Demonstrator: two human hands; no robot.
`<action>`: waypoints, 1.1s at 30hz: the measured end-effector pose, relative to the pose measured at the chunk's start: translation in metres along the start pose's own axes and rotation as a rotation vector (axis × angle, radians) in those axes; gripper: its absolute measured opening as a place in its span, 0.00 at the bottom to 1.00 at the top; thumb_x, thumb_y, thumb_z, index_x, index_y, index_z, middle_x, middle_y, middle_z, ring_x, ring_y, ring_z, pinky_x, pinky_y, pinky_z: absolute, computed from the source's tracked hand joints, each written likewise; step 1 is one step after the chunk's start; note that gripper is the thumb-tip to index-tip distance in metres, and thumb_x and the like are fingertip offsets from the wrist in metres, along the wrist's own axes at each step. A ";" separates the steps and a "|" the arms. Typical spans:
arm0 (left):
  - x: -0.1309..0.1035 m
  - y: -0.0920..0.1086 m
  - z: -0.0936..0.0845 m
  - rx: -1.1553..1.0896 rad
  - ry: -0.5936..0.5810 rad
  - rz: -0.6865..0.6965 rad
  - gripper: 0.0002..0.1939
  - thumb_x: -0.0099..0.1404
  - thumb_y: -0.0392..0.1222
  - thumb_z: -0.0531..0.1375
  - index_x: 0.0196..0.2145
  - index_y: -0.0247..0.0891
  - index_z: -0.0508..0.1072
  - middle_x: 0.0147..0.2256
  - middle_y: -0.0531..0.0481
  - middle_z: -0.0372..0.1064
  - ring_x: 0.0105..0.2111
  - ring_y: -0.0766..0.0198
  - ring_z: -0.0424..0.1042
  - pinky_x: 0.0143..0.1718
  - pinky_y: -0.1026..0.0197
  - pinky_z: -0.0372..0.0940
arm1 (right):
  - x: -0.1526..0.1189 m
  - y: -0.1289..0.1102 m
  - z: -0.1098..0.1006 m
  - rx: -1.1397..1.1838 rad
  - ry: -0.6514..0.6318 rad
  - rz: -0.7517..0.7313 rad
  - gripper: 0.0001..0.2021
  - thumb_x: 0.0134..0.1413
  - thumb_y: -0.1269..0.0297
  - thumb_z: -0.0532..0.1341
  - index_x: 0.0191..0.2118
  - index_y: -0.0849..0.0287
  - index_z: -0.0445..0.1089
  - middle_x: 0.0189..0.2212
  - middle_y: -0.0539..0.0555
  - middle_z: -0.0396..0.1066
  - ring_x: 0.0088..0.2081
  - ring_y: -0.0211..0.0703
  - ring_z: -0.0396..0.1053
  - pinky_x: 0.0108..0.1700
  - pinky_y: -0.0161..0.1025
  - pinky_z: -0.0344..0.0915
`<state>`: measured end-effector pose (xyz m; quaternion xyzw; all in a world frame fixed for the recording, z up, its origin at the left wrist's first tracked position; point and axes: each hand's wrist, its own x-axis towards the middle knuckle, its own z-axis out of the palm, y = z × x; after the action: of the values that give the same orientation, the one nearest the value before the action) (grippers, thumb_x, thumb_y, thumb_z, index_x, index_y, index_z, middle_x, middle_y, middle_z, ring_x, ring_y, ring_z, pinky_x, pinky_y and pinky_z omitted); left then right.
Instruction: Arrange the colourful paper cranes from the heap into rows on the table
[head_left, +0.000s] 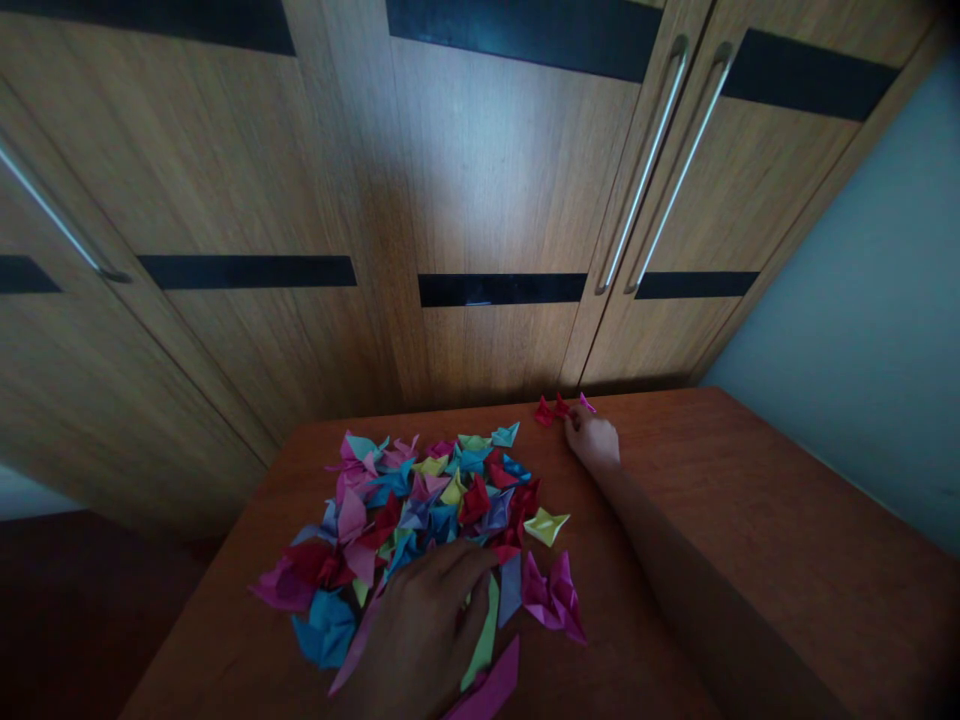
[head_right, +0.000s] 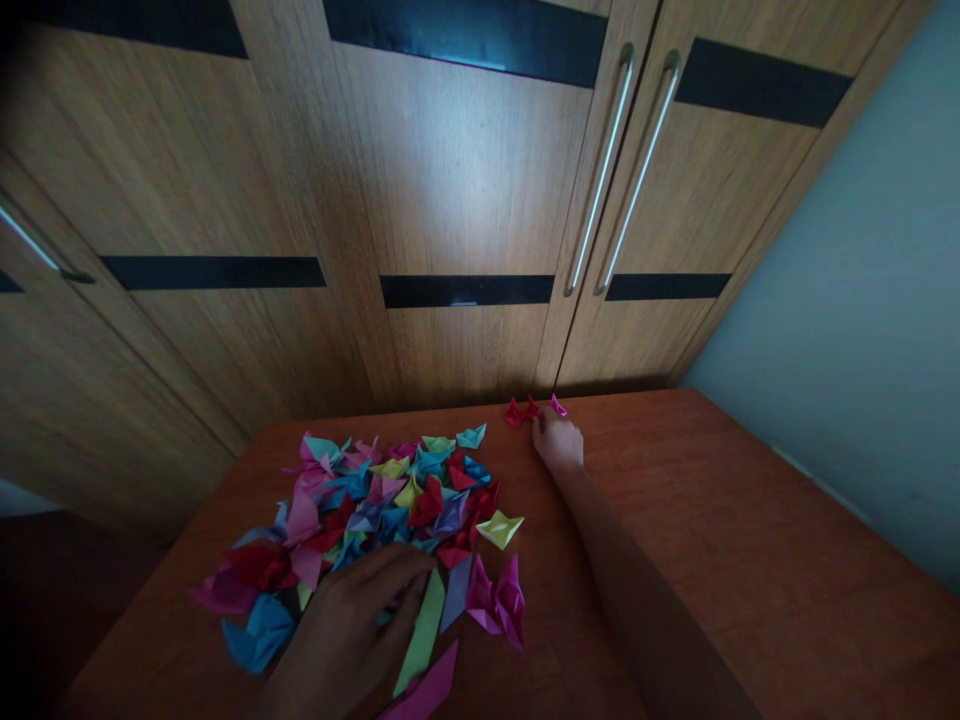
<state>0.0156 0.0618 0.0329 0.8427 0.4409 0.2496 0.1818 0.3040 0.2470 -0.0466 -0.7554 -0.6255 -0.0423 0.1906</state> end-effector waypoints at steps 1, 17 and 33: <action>0.000 0.000 0.000 0.002 -0.001 -0.002 0.14 0.65 0.31 0.51 0.43 0.46 0.70 0.38 0.51 0.72 0.37 0.62 0.73 0.37 0.60 0.67 | 0.000 0.000 0.000 0.000 0.003 -0.002 0.11 0.59 0.60 0.53 0.43 0.56 0.69 0.34 0.55 0.74 0.34 0.45 0.71 0.33 0.35 0.57; 0.000 0.000 -0.001 -0.002 0.019 0.012 0.14 0.65 0.31 0.50 0.43 0.45 0.70 0.37 0.51 0.72 0.36 0.62 0.73 0.37 0.61 0.67 | -0.001 -0.002 0.001 -0.011 0.015 0.011 0.11 0.60 0.63 0.51 0.41 0.59 0.69 0.32 0.56 0.73 0.33 0.43 0.70 0.33 0.34 0.56; 0.001 0.001 -0.002 0.022 0.033 0.025 0.14 0.65 0.31 0.51 0.42 0.44 0.71 0.37 0.49 0.72 0.35 0.62 0.73 0.36 0.62 0.68 | -0.024 -0.022 -0.012 0.036 -0.084 -0.162 0.16 0.62 0.58 0.50 0.51 0.50 0.68 0.42 0.53 0.74 0.41 0.44 0.71 0.41 0.36 0.62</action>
<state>0.0162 0.0625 0.0353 0.8458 0.4361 0.2609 0.1623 0.2799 0.2234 -0.0373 -0.6999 -0.6926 -0.0146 0.1736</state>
